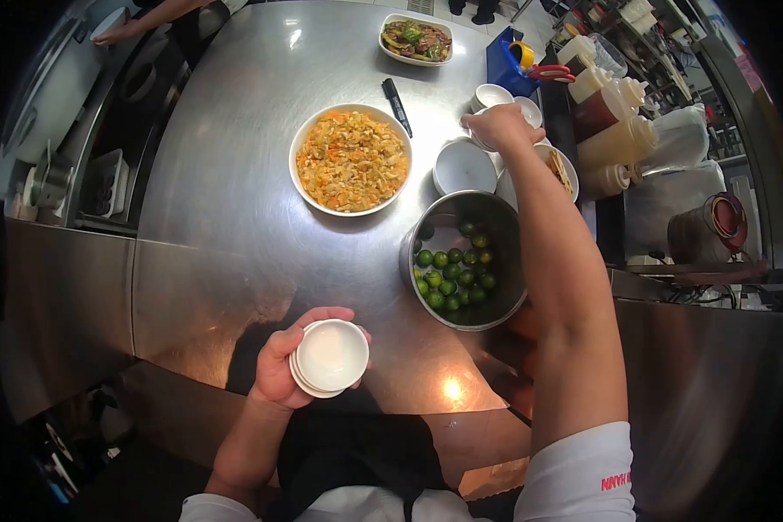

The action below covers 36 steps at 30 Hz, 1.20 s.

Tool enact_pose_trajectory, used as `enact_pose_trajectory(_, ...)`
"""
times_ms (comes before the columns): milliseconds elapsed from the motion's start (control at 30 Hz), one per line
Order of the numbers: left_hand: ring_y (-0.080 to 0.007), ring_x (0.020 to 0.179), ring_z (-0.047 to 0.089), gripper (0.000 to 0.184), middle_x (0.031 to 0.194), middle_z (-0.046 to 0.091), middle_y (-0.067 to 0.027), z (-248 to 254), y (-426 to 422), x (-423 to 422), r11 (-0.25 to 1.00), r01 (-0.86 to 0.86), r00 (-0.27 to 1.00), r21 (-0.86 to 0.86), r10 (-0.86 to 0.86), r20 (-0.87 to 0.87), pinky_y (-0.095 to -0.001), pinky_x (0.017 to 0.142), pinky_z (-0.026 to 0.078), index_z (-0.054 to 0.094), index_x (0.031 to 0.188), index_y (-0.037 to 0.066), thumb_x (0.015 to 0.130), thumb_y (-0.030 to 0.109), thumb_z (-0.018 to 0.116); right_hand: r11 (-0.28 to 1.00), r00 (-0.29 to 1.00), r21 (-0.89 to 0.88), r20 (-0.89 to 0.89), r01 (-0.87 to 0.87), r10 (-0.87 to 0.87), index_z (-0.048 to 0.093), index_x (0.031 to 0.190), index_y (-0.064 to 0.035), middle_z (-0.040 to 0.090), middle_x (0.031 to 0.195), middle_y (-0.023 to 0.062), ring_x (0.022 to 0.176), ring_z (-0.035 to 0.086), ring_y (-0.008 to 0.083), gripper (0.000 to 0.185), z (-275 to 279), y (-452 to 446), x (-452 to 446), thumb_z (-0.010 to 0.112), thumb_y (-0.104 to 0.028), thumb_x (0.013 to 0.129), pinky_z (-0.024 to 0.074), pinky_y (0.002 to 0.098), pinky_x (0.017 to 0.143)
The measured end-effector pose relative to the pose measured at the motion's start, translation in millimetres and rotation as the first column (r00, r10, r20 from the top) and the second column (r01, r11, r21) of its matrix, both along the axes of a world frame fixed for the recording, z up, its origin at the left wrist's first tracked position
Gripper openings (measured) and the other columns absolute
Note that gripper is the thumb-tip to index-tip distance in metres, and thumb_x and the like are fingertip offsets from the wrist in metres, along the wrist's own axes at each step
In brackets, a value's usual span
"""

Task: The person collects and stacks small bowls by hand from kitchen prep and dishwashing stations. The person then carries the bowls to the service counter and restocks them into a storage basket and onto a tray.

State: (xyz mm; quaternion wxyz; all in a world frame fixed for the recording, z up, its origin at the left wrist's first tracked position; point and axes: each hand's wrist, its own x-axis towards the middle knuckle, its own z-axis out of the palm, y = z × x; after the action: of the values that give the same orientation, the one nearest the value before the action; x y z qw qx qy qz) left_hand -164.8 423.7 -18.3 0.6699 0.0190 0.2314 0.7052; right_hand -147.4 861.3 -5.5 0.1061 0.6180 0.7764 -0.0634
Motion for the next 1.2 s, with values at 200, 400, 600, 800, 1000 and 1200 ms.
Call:
enact_pose_trajectory(200,-0.0403,0.099,0.064,0.062,0.12,0.057,-0.0295,-3.1,-4.3,4.4,1.0,-0.005,0.999,-0.013,0.006,0.042,-0.0475,0.076,0.057,0.042,0.135,-0.001,0.091,0.04,0.051,0.998,0.99,0.048,0.14,0.026,-0.033,-0.003,0.148,0.0105,0.059,0.131,0.0191,0.123,0.055,0.0338,0.122,-12.5,-11.9,-3.4,0.069,-0.053,0.073,0.017,0.0513,0.112)
enact_pose_trajectory(400,-0.039,0.103,0.063,0.055,0.124,0.054,-0.0284,-1.6,-7.0,2.7,1.0,0.007,1.0,-0.007,-0.007,0.013,-0.0482,0.08,0.058,0.042,0.131,-0.001,0.094,0.038,0.051,0.998,0.997,0.05,0.072,0.027,-0.031,-0.014,0.147,0.0106,0.058,0.132,0.0206,0.126,0.053,0.0341,0.135,-17.8,-16.0,-6.0,0.071,-0.062,0.07,0.0207,0.0476,0.11)
enact_pose_trajectory(600,-0.0386,0.108,0.062,0.052,0.127,0.053,-0.0276,1.5,-10.6,2.0,1.0,-0.012,0.999,-0.004,0.012,-0.038,-0.0497,0.083,0.057,0.042,0.131,-0.001,0.095,0.036,0.052,0.997,0.995,0.01,-0.068,0.073,-0.073,-0.007,0.147,0.0123,0.056,0.133,0.0234,0.127,0.052,0.0347,0.132,2.4,-25.7,-8.1,0.069,-0.067,0.073,0.0263,0.05,0.109)
enact_pose_trajectory(800,-0.0401,0.11,0.061,0.051,0.127,0.053,-0.0268,7.3,-1.3,-4.1,0.999,-0.043,0.996,-0.028,0.041,-0.073,-0.0512,0.086,0.056,0.042,0.131,0.0,0.096,0.037,0.048,0.889,0.835,0.242,-0.315,-0.388,0.451,0.057,0.119,0.0058,0.064,0.113,0.0284,0.103,0.064,0.0404,0.062,28.8,-26.2,2.6,0.065,-0.046,0.086,0.0487,0.0501,0.089)
enact_pose_trajectory(1000,-0.0415,0.115,0.057,0.048,0.13,0.052,-0.0216,22.0,32.6,-15.6,0.993,-0.096,0.993,0.061,0.1,-0.056,-0.0539,0.09,0.054,0.039,0.138,0.002,0.101,0.033,0.039,0.898,0.896,-0.014,-0.083,-0.439,0.436,0.07,0.102,0.0011,0.067,0.106,0.0255,0.103,0.064,0.0383,0.064,-6.0,-50.4,-10.3,0.035,-0.053,0.099,0.0474,0.0471,0.092)
enact_pose_trajectory(1200,-0.0275,0.109,0.062,0.045,0.125,0.057,-0.0135,34.3,63.0,-32.3,0.991,-0.13,0.989,0.031,0.132,-0.06,-0.0479,0.088,0.056,0.041,0.136,0.003,0.101,0.03,0.043,0.831,0.672,-0.006,-0.592,-0.556,0.445,0.069,0.113,-0.0028,0.069,0.108,0.0198,0.1,0.065,0.0367,0.057,33.6,-75.6,3.7,0.043,-0.051,0.098,0.0488,0.0427,0.09)
